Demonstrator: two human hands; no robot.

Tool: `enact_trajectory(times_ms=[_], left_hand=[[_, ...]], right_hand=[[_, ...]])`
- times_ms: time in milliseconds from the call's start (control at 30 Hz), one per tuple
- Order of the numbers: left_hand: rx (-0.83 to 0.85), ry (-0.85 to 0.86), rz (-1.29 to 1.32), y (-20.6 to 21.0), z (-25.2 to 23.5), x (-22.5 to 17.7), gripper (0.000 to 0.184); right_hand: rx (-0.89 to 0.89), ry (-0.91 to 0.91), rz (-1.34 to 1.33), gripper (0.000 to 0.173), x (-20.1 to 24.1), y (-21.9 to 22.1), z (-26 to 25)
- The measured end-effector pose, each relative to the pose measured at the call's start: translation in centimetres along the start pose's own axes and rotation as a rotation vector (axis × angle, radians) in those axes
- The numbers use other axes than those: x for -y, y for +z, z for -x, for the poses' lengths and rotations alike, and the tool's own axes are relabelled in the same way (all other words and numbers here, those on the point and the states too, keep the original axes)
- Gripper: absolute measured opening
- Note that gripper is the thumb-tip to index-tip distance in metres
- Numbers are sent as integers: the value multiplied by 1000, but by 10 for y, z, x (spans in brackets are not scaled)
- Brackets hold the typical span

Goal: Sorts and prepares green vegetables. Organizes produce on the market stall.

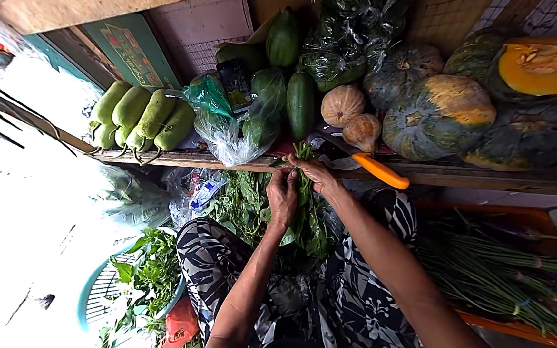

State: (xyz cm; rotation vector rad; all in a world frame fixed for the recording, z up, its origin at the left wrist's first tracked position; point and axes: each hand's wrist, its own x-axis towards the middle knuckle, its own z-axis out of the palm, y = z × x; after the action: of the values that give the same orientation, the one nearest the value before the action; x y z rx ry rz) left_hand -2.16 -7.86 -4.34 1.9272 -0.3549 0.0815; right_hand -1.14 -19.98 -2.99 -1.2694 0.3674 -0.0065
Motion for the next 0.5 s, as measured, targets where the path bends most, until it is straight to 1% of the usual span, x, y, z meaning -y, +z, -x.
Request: enact_trajectory(times_ms=[100,133,167,233,300,333,400,433,500], left_hand=[[-24,30,-81,3,1,2,18],[-29,33,-93,4,1,5,20],[-22,31,-101,5,3,7,24],[30,38,-136,6,10,12,38],[112,30,-139,3,18,12,48],[135,23,-84,1,19,13,50],[84,56,13,-4,13,15,55],[64,87,44,-8,6,15,61],[96,148,92,-18,-8,8,63]], right_hand=[[10,-32,-6,7,0,3,1],[7,-33,-13,9,-2,3,0],[10,-36,-21,17,-4,3,-2],[74,-67,-25,32,-7,-3,-8],[112,-96,4,36,-2,-8,-9],[99,-116,20,33,0,-8,-8],[54,-208,87,22,0,-6,-8],[29,-279,165,20,-2,-4,-8],[10,-380,417,17,1,1,1]])
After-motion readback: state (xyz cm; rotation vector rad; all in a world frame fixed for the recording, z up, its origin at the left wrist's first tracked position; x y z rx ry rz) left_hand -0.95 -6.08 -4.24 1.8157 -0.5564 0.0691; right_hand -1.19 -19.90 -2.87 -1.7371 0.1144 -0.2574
